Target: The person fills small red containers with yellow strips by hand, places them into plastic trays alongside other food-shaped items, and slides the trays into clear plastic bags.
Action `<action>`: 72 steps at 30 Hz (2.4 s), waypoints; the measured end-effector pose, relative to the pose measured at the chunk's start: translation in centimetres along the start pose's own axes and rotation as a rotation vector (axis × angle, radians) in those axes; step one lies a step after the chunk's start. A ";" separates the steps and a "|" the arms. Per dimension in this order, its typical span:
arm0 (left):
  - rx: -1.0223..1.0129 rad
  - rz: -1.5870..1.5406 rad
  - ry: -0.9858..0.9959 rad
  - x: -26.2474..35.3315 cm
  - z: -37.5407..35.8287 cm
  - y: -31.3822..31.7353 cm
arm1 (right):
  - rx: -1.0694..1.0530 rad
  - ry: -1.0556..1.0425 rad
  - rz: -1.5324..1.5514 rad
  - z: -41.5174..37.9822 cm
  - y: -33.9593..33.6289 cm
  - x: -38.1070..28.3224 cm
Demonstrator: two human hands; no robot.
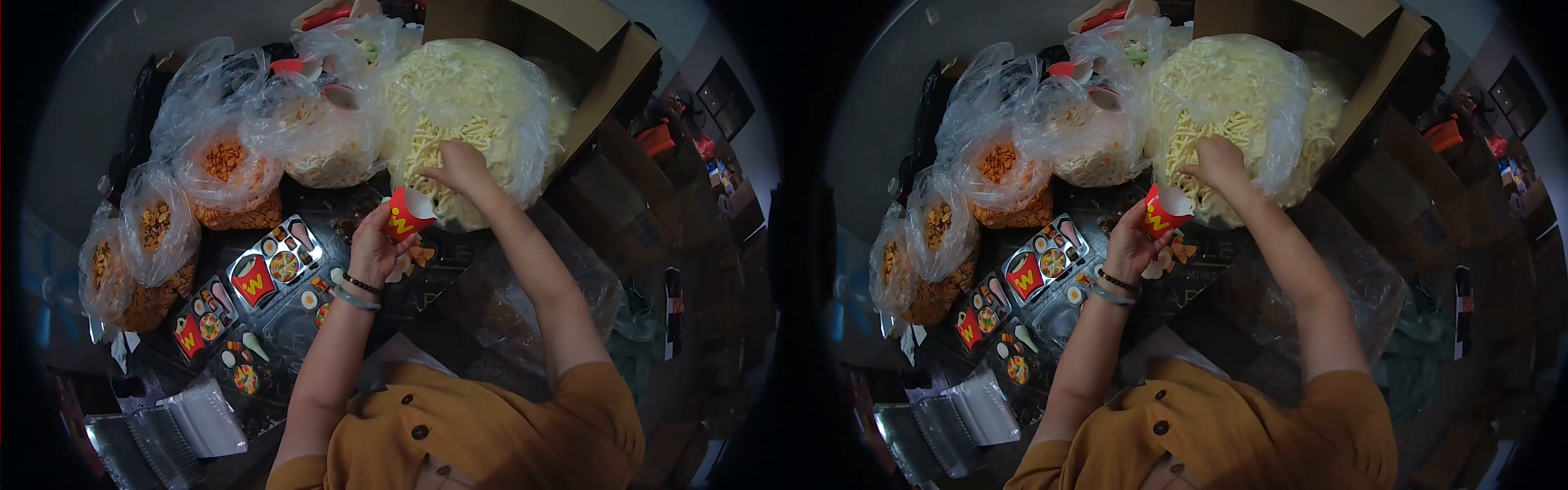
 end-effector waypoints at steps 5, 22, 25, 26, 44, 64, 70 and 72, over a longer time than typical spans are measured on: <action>0.031 0.051 0.007 0.0 1.0 0.9 | -0.096 0.151 -0.059 1.0 2.8 -0.8; 0.044 -0.241 -0.024 -2.3 5.6 2.1 | -0.012 0.302 1.132 0.4 2.6 2.4; 0.102 -0.080 0.065 -1.9 4.9 2.7 | -0.068 0.134 0.651 -1.1 -0.1 0.5; 0.103 -0.080 0.065 -1.7 4.7 2.8 | -0.255 0.103 0.731 -0.6 0.5 0.8; 0.045 0.066 0.002 -1.1 4.8 2.9 | -0.463 -0.026 0.537 -0.8 0.8 0.3; 0.044 0.049 0.043 -0.2 3.2 2.7 | -0.508 -0.034 0.936 -1.2 0.2 0.0; -0.148 -0.092 -0.039 0.2 3.3 2.5 | -0.431 0.251 1.147 -2.8 -1.6 0.8; -0.139 -0.101 -0.052 0.3 3.3 2.4 | -0.683 0.305 1.277 -3.1 0.0 1.4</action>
Point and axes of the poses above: each hand's wrist, its own z-axis towards the middle knuckle, its own y-axis out of the palm, x = y × z, the point moved 3 cm from there along z, towards the middle knuckle, and after that the axes turned 5 degrees about y, right-handed, at the moved point
